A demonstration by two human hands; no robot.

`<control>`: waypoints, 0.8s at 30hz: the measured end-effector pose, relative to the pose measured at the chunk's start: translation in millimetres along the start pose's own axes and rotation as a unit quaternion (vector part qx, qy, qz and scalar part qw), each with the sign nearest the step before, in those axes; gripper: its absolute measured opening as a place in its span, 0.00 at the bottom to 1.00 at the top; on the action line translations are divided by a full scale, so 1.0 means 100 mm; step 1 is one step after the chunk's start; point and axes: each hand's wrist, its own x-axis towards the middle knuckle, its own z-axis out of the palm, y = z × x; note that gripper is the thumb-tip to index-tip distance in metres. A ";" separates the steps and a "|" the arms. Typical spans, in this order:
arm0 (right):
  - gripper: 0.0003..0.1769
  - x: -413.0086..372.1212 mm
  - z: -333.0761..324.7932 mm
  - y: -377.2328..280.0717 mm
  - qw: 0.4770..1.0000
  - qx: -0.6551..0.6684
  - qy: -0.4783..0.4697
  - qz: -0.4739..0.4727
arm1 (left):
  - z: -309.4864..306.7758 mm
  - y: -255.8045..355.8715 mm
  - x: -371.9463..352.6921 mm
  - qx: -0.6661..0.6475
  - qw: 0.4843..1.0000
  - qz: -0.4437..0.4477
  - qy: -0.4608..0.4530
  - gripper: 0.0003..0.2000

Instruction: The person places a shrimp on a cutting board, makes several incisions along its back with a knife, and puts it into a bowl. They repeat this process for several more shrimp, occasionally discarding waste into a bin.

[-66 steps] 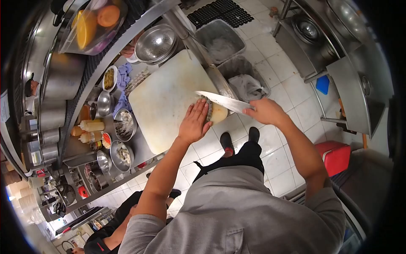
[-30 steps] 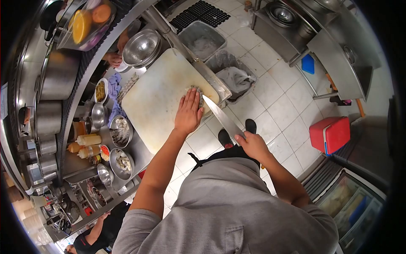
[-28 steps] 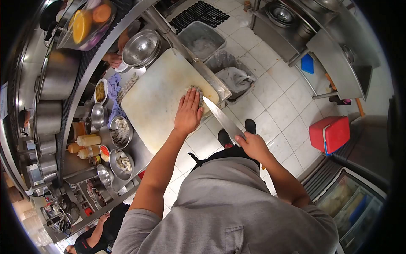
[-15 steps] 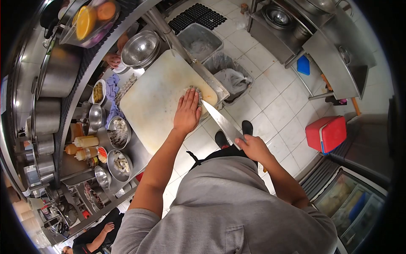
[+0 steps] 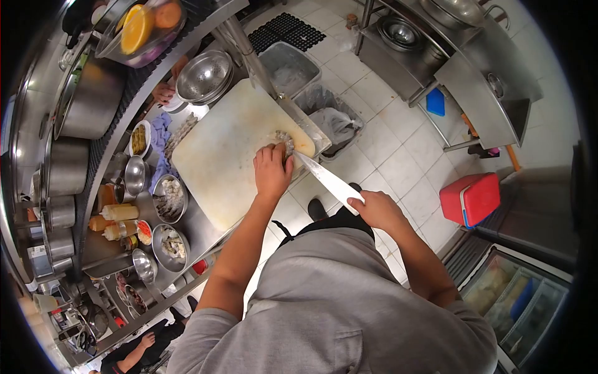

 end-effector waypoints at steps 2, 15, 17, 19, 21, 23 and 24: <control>0.31 -0.02 -0.01 -0.01 1.000 -0.015 0.011 0.000 | 0.01 0.11 0.04 0.013 0.993 -0.107 -0.047 0.17; 0.28 -0.05 -0.11 -0.15 0.998 -0.048 -0.021 0.023 | -0.57 0.07 0.65 -0.016 0.985 -0.138 -0.105 0.10; 0.29 -0.03 -0.08 -0.11 0.998 -0.052 -0.016 0.016 | -0.86 0.05 0.77 0.006 0.981 -0.124 -0.149 0.10; 0.30 -0.01 -0.06 -0.08 0.999 -0.044 -0.008 0.012 | -1.18 0.06 0.86 0.036 0.978 -0.124 -0.166 0.10; 0.31 0.00 -0.05 -0.06 0.999 -0.037 -0.009 0.006 | -1.51 0.05 0.91 0.066 0.973 -0.122 -0.183 0.11; 0.31 0.01 -0.05 -0.05 1.000 -0.030 -0.009 0.002 | -1.78 -0.02 0.92 0.085 0.971 -0.097 -0.203 0.10; 0.31 0.02 -0.05 -0.05 1.000 -0.026 -0.013 0.003 | -1.82 -0.10 0.89 0.085 0.971 -0.098 -0.203 0.10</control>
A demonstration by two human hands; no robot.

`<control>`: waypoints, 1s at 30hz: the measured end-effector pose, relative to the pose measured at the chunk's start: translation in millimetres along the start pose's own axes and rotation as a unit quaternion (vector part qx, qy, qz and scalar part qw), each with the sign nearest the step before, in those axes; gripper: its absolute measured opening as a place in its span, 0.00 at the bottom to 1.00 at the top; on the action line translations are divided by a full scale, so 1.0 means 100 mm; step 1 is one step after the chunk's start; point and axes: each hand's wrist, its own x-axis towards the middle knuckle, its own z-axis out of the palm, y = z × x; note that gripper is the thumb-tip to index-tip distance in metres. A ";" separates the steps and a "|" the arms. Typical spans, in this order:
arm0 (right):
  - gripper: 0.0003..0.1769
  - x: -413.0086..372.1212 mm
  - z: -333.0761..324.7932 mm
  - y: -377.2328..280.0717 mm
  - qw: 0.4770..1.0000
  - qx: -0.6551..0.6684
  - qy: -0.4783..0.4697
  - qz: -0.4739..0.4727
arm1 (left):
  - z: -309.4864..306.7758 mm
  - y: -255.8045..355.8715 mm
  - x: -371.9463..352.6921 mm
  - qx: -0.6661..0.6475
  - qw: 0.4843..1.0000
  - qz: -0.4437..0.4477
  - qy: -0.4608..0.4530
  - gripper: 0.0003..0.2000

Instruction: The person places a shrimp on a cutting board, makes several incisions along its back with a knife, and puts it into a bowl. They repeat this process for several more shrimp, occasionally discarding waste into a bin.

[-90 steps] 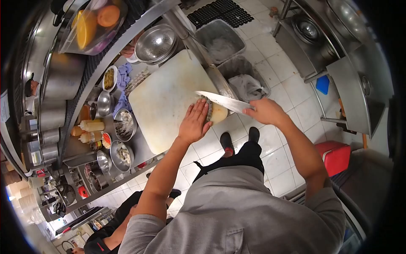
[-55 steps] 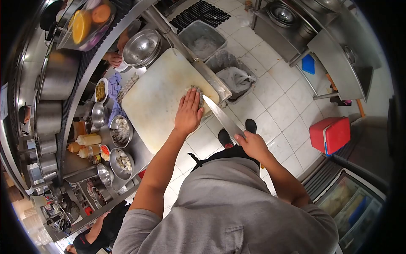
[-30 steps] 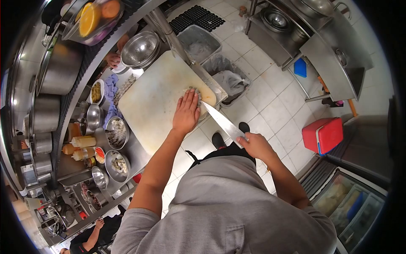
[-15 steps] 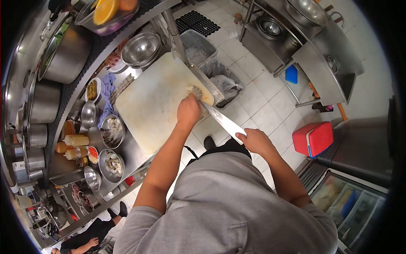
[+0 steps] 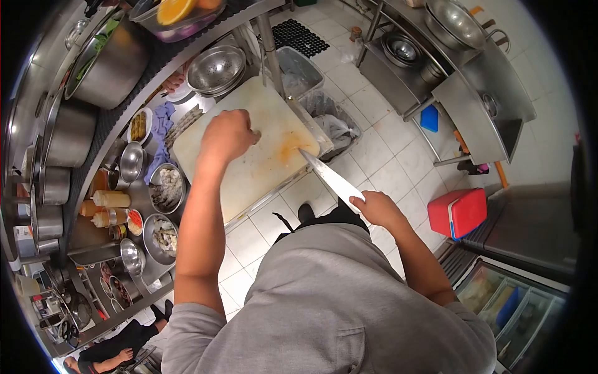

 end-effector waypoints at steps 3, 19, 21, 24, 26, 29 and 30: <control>0.31 0.08 0.07 0.08 1.000 0.003 0.027 -0.002 | 0.09 -0.16 -0.08 -0.052 0.997 -0.005 0.065 0.09; 0.33 0.68 -0.42 0.36 0.979 0.009 0.204 0.005 | 1.92 -0.12 -0.18 -0.141 0.961 -0.073 0.226 0.19; 0.31 0.87 -0.52 0.42 0.977 -0.016 0.213 0.000 | 1.83 -0.01 -0.08 -0.083 0.978 -0.036 0.189 0.21; 0.24 0.97 -0.70 0.36 0.981 -0.105 0.153 0.061 | 1.85 0.00 0.12 -0.099 0.987 -0.024 0.126 0.20; 0.23 1.09 -0.77 0.42 0.978 -0.111 0.167 0.064 | 1.84 -0.02 0.27 -0.137 0.982 -0.027 0.129 0.20; 0.22 1.04 -0.67 0.49 0.975 -0.086 0.191 0.075 | 1.81 -0.02 0.32 -0.239 0.964 -0.030 0.115 0.20; 0.22 1.00 -0.67 0.49 0.973 -0.061 0.210 0.078 | 1.81 -0.03 0.34 -0.303 0.946 -0.029 0.111 0.19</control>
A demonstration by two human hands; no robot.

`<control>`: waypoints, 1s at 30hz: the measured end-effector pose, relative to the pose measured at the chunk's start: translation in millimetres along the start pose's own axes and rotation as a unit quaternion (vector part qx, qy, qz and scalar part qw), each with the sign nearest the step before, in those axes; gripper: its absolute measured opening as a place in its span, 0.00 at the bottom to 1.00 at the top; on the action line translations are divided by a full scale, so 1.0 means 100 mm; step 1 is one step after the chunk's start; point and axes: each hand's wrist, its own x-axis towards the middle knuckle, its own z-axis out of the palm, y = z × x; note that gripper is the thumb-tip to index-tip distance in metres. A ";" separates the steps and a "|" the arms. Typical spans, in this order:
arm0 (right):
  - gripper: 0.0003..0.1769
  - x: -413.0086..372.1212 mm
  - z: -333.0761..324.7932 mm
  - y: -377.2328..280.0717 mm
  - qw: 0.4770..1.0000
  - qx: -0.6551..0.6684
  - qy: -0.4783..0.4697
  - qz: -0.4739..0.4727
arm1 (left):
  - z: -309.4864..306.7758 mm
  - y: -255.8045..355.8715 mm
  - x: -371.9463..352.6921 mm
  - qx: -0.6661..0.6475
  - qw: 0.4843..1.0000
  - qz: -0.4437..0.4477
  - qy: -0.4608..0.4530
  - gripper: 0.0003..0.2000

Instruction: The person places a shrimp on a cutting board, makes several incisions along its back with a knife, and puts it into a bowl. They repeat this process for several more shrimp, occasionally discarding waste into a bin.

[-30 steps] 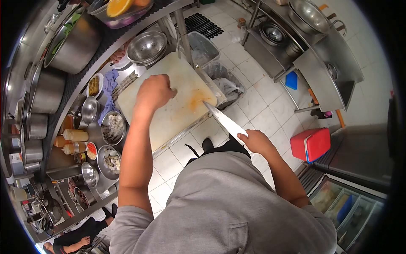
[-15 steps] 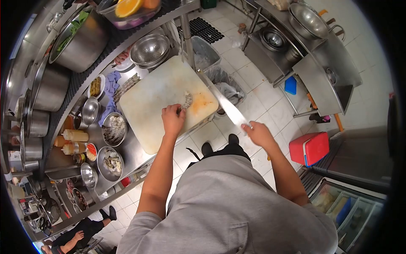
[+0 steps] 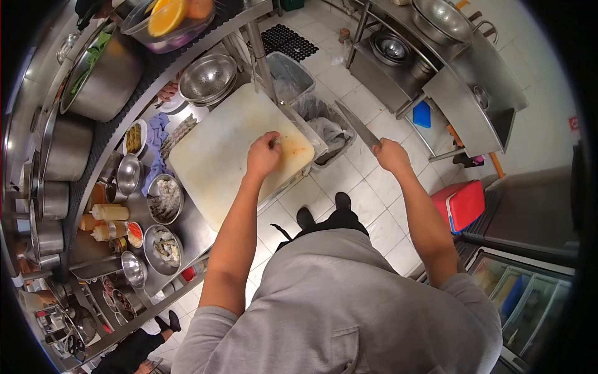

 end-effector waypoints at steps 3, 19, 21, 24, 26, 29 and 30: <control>0.20 -0.24 0.04 -0.05 0.998 0.043 0.020 -0.035 | -0.02 -0.05 0.04 -0.123 0.990 -0.069 -0.019 0.19; 0.17 -0.10 0.25 -0.49 0.995 -0.024 0.027 -0.096 | 0.02 -0.17 -0.03 -0.120 0.988 -0.098 -0.007 0.19; 0.17 -0.05 0.15 -0.41 0.997 -0.004 0.030 -0.073 | 0.02 -0.15 -0.04 -0.133 0.986 -0.097 -0.014 0.18; 0.19 -0.10 -0.02 -0.40 0.998 0.029 0.035 -0.045 | -0.02 -0.09 -0.07 -0.148 0.983 -0.109 -0.015 0.17; 0.19 -0.06 0.01 -0.36 0.998 0.042 0.036 -0.041 | -0.05 -0.05 -0.06 -0.171 0.979 -0.111 -0.010 0.18; 0.19 0.07 0.29 -0.19 0.999 0.047 0.003 -0.020 | 0.01 -0.16 -0.09 -0.211 0.971 -0.109 -0.008 0.18; 0.20 0.07 0.34 -0.18 0.997 0.067 0.027 -0.016 | 0.00 -0.17 -0.05 -0.231 0.967 -0.104 -0.003 0.18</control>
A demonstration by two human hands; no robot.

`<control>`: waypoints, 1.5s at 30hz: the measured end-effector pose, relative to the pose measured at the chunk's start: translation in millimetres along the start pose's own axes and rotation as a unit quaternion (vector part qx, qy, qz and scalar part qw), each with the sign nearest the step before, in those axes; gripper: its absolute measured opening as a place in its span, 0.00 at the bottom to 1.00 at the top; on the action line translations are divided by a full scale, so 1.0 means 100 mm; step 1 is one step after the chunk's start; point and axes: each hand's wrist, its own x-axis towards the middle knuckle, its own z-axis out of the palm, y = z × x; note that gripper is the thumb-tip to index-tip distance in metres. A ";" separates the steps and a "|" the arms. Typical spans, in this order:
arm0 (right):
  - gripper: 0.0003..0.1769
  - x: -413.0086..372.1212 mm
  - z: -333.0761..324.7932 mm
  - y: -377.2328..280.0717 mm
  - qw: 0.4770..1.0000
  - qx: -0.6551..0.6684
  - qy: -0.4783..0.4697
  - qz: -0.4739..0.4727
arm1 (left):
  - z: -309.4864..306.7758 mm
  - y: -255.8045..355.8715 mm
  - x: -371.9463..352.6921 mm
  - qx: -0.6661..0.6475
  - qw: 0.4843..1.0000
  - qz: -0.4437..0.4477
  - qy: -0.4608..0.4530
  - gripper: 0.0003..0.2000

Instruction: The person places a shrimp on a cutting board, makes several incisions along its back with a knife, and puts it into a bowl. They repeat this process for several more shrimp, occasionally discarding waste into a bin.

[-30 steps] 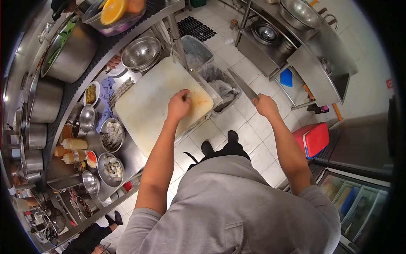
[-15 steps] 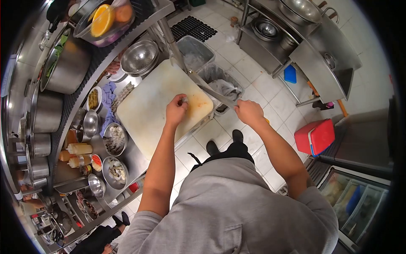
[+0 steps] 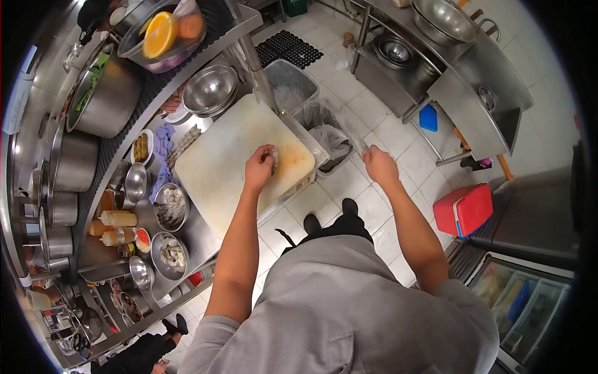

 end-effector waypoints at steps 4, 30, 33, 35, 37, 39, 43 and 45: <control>0.20 -0.01 0.08 0.16 1.000 0.004 0.003 0.002 | -0.01 -0.04 0.04 0.014 1.000 -0.004 -0.021 0.18; 0.21 -1.11 -0.17 -0.50 0.982 0.035 -0.147 -0.113 | 0.02 0.02 -0.06 0.058 0.998 0.008 -0.007 0.14; 0.21 -1.13 -0.23 -0.53 0.979 0.042 -0.159 -0.119 | 0.02 0.03 -0.05 0.049 0.999 0.005 -0.012 0.14; 0.21 -1.13 -0.19 -0.51 0.981 0.032 -0.150 -0.118 | 0.02 0.03 -0.05 0.057 0.998 0.006 -0.012 0.14; 0.20 -1.14 -0.20 -0.52 0.982 0.022 -0.142 -0.119 | 0.02 0.03 -0.06 0.066 0.998 0.007 -0.012 0.14; 0.20 -1.14 -0.26 -0.54 0.983 0.011 -0.147 -0.111 | 0.02 0.02 -0.05 0.078 0.997 0.011 -0.012 0.15; 0.19 -1.17 -0.27 -0.53 0.982 0.012 -0.145 -0.121 | 0.02 0.00 -0.04 0.069 0.997 0.010 -0.017 0.15; 0.19 -1.17 -0.25 -0.53 0.985 0.001 -0.129 -0.117 | 0.02 0.01 -0.05 0.075 0.997 0.017 -0.015 0.15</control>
